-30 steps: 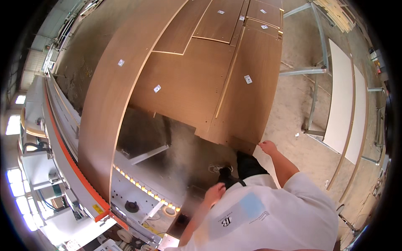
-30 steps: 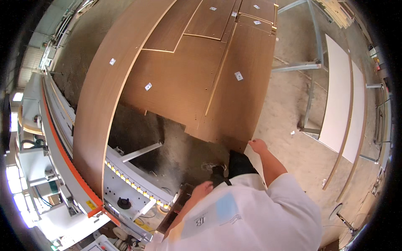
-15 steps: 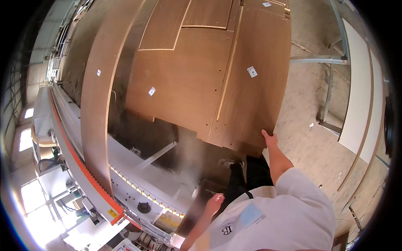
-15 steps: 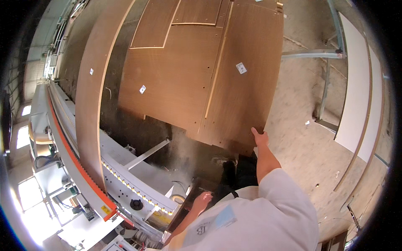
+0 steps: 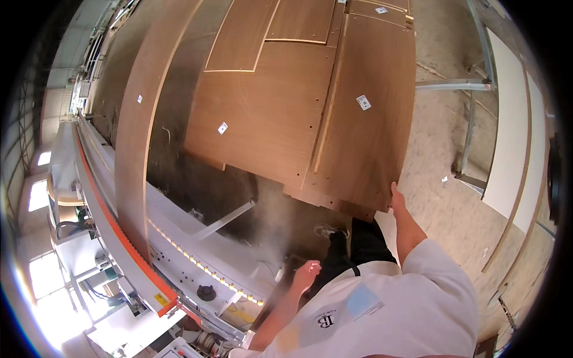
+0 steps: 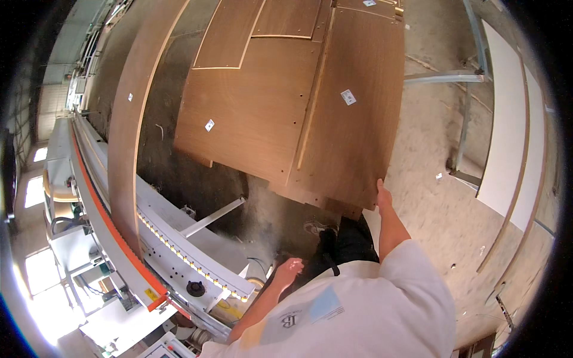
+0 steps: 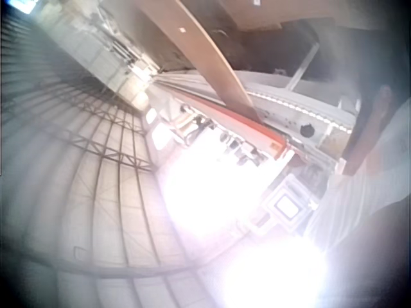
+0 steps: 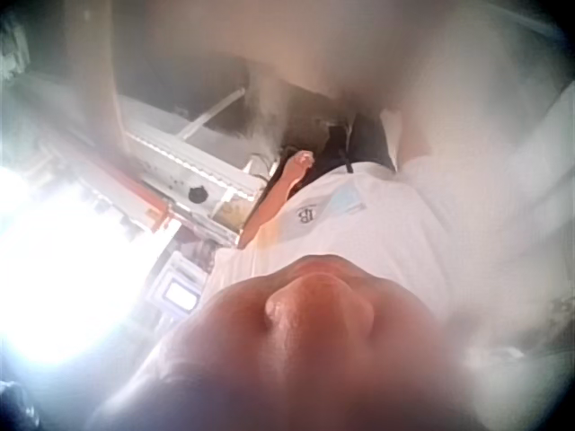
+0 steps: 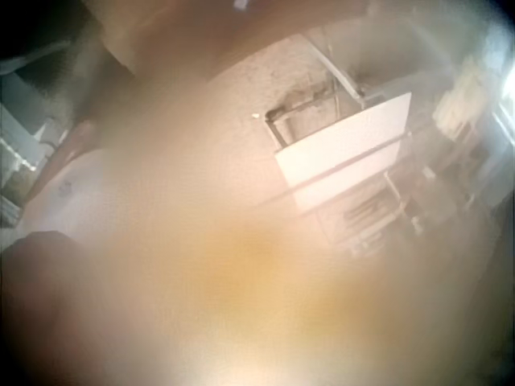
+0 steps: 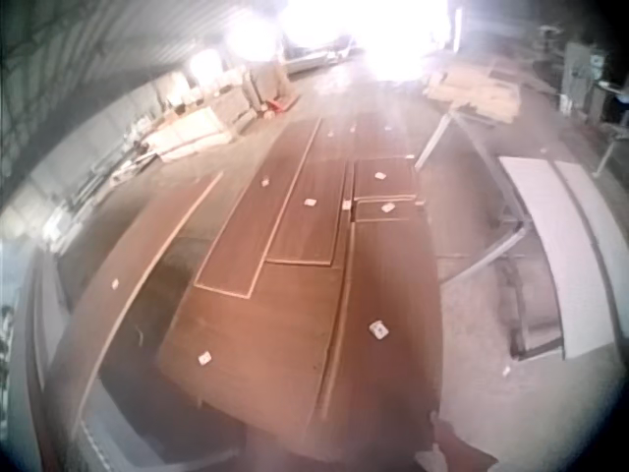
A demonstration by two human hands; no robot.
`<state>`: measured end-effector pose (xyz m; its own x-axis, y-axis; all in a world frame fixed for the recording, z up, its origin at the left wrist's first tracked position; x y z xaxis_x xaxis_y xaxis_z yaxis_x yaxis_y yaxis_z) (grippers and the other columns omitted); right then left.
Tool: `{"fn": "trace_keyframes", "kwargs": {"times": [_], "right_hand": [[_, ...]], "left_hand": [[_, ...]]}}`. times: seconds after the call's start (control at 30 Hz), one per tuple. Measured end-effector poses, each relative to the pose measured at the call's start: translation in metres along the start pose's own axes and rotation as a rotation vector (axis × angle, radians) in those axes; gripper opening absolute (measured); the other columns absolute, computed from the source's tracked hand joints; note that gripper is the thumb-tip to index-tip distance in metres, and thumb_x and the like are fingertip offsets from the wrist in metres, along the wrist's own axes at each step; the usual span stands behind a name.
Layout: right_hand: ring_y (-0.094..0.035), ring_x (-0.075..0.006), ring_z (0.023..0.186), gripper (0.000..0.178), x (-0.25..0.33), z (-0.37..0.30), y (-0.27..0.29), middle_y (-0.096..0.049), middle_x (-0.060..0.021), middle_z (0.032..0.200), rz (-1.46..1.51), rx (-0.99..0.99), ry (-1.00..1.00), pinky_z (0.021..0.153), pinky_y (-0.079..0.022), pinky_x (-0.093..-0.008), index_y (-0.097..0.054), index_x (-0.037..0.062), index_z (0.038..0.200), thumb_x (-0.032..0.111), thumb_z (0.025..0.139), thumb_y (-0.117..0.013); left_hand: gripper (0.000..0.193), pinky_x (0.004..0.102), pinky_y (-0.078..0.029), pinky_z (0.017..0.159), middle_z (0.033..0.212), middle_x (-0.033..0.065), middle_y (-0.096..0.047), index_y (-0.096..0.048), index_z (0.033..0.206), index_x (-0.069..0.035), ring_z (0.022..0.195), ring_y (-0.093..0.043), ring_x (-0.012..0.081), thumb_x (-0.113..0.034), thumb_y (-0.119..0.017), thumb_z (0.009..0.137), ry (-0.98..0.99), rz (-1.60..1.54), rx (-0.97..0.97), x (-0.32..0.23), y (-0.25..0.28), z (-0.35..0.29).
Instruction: The person handles large and small wooden panels in a workshop, placing them onto a machine's conveyor belt and using a handheld tool to interact with the machine's interface. The person repeatedly picks up panels, positions them on the machine, and moves them to a stack.
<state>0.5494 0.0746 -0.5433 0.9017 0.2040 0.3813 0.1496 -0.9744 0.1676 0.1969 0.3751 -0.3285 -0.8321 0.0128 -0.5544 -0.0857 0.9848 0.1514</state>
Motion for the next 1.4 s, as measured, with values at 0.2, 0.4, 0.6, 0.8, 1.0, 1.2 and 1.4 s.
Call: {"fn": "trace_keyframes", "kwargs": {"times": [0.2, 0.4, 0.6, 0.8, 1.0, 1.2, 1.4], "right_hand": [[-0.067, -0.0215, 0.093, 0.069, 0.011, -0.094, -0.005, -0.071, -0.0077, 0.116, 0.043, 0.307, 0.031, 0.086, -0.053, -0.0432, -0.064, 0.0052, 0.129, 0.066, 0.1, -0.048], [-0.057, -0.0312, 0.129, 0.068, -0.003, -0.203, -0.046, -0.057, -0.0138, 0.144, 0.077, 0.957, -0.188, 0.106, -0.046, -0.0476, -0.048, 0.0037, 0.147, 0.057, 0.105, -0.044], [-0.052, -0.0312, 0.135, 0.073, 0.018, -0.214, -0.06, -0.057, -0.014, 0.145, -0.219, 0.889, -0.193, 0.109, -0.041, -0.0497, -0.048, 0.0101, 0.149, 0.066, 0.101, -0.045], [-0.055, -0.0284, 0.128, 0.084, 0.066, -0.082, 0.002, -0.055, -0.0116, 0.144, -0.12, 0.334, 0.004, 0.104, -0.045, -0.0494, -0.046, 0.0102, 0.15, 0.07, 0.092, -0.057], [-0.055, -0.0258, 0.124, 0.067, 0.088, -0.064, -0.023, -0.056, -0.0047, 0.14, 0.07, 0.199, -0.018, 0.103, -0.043, -0.0502, -0.048, 0.0101, 0.144, 0.056, 0.097, -0.059], [-0.063, -0.0193, 0.102, 0.038, 0.065, -0.079, -0.064, -0.066, 0.0, 0.115, 0.214, 0.165, -0.019, 0.083, -0.053, -0.0373, -0.06, 0.0188, 0.126, 0.047, 0.101, -0.056], [-0.063, -0.0193, 0.103, 0.044, 0.061, -0.118, -0.077, -0.065, 0.0007, 0.117, 0.146, 0.112, 0.061, 0.078, -0.052, -0.0346, -0.06, 0.0197, 0.128, 0.054, 0.1, -0.057]], "left_hand": [[0.034, 0.0316, -0.054, 0.086, 0.11, 0.0109, -0.072, -0.061, 0.127, -0.004, 0.095, -0.068, 0.0178, -0.029, -0.054, 0.106, 0.02, -0.24, 0.008, -0.078, 0.002, 0.041], [0.039, 0.0348, -0.054, 0.082, 0.122, 0.0102, -0.066, -0.054, 0.131, -0.006, 0.103, -0.065, 0.0186, -0.033, -0.061, 0.103, -0.026, -0.803, -0.209, -0.137, -0.021, 0.048], [0.044, 0.0351, -0.053, 0.064, 0.122, 0.0023, -0.064, -0.055, 0.13, -0.008, 0.095, -0.067, 0.0197, -0.031, -0.072, 0.096, 0.099, -0.752, -0.495, -0.055, 0.025, 0.01], [0.043, 0.0468, -0.054, 0.086, 0.126, 0.0056, -0.064, -0.057, 0.13, -0.007, 0.111, -0.064, 0.0263, -0.034, -0.067, 0.098, 0.187, -0.864, -0.803, -0.022, 0.065, -0.083], [0.05, 0.0453, -0.05, 0.096, 0.132, 0.0088, -0.061, -0.056, 0.138, -0.003, 0.115, -0.061, 0.0278, -0.036, -0.061, 0.1, 0.004, -0.736, -1.077, 0.042, 0.073, -0.152], [0.045, 0.0394, -0.051, 0.081, 0.107, 0.0059, -0.067, -0.067, 0.119, 0.001, 0.096, -0.062, 0.0194, -0.04, -0.06, 0.1, 0.076, -1.041, -1.389, 0.03, 0.083, -0.191], [0.047, 0.0348, -0.046, 0.074, 0.09, 0.0036, -0.065, -0.071, 0.107, 0.003, 0.081, -0.054, 0.0149, -0.042, -0.06, 0.1, 0.147, -1.104, -1.443, 0.105, 0.082, -0.22]]}}
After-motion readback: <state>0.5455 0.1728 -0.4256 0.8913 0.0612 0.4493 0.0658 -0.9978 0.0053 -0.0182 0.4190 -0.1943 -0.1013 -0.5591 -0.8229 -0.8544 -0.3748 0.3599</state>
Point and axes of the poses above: each hand's wrist, its own z-axis towards the middle knuckle, its own y-axis out of the back of the hand, x = y × z, the point moved 1 cm from there along z, towards the middle knuckle
